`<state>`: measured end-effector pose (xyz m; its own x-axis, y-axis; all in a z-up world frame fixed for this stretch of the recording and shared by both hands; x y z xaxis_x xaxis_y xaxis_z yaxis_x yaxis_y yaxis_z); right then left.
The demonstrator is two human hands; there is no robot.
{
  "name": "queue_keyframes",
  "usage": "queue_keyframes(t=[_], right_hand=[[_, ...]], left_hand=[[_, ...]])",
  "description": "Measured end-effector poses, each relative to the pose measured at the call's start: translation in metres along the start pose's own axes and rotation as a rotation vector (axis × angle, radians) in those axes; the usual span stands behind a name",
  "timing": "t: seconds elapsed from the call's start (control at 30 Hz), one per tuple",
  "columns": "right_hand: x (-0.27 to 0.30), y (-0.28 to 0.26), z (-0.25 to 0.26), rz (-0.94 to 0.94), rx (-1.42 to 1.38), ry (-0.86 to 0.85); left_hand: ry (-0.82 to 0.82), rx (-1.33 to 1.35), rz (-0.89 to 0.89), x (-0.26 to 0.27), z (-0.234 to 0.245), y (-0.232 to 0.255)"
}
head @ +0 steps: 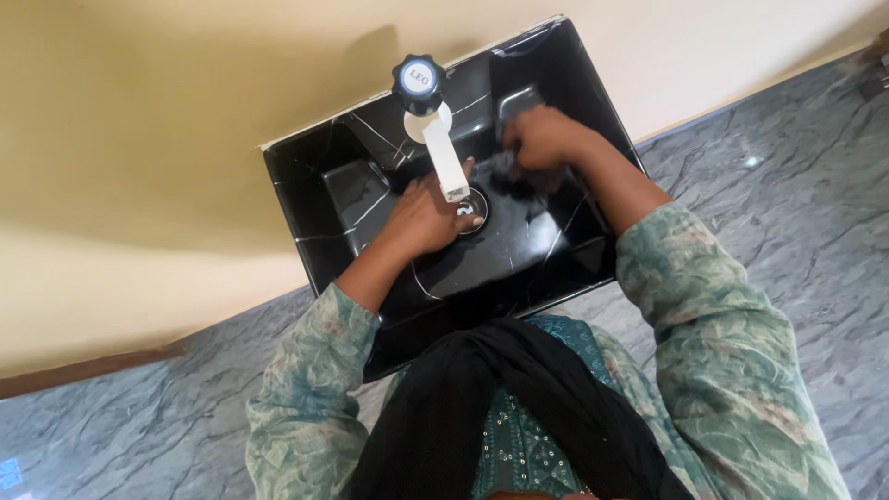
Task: The person washes a dark patterned cloth by hand in a black sink. They repeatedly wet, rub, and wring the cloth under running water from a white faucet, then briefly wipe the mirror above the sink before returning to the cloth.
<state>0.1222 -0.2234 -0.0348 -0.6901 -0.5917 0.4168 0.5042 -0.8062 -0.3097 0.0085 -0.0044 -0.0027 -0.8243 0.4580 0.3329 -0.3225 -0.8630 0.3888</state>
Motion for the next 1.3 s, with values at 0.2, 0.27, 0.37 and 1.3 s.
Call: queue_keyframes(t=[0.2, 0.27, 0.37, 1.3], right_hand=[[0.019, -0.031, -0.018, 0.42, -0.458, -0.437], [0.03, -0.023, -0.002, 0.525, -0.489, -0.504], [0.049, 0.004, 0.028, 0.442, -0.683, -0.179], [0.024, -0.054, -0.017, -0.027, 0.042, 0.003]], left_hand=[[-0.026, -0.037, -0.05, 0.001, 0.004, 0.005], [-0.105, 0.158, -0.096, 0.002, 0.002, 0.002], [0.009, 0.337, -0.296, -0.001, -0.009, 0.002], [0.028, 0.067, -0.078, 0.001, -0.007, 0.014]])
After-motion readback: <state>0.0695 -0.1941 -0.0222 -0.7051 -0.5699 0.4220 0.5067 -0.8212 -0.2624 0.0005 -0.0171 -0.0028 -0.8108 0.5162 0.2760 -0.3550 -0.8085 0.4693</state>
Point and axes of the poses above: each hand's wrist, its own x-axis away from the middle knuckle, its own z-axis out of the back of the hand, y = z × x, the point moved 1 cm from there along -x, towards the middle knuckle, and after that the axes turned 4 degrees about -y, right-handed, at the moved point
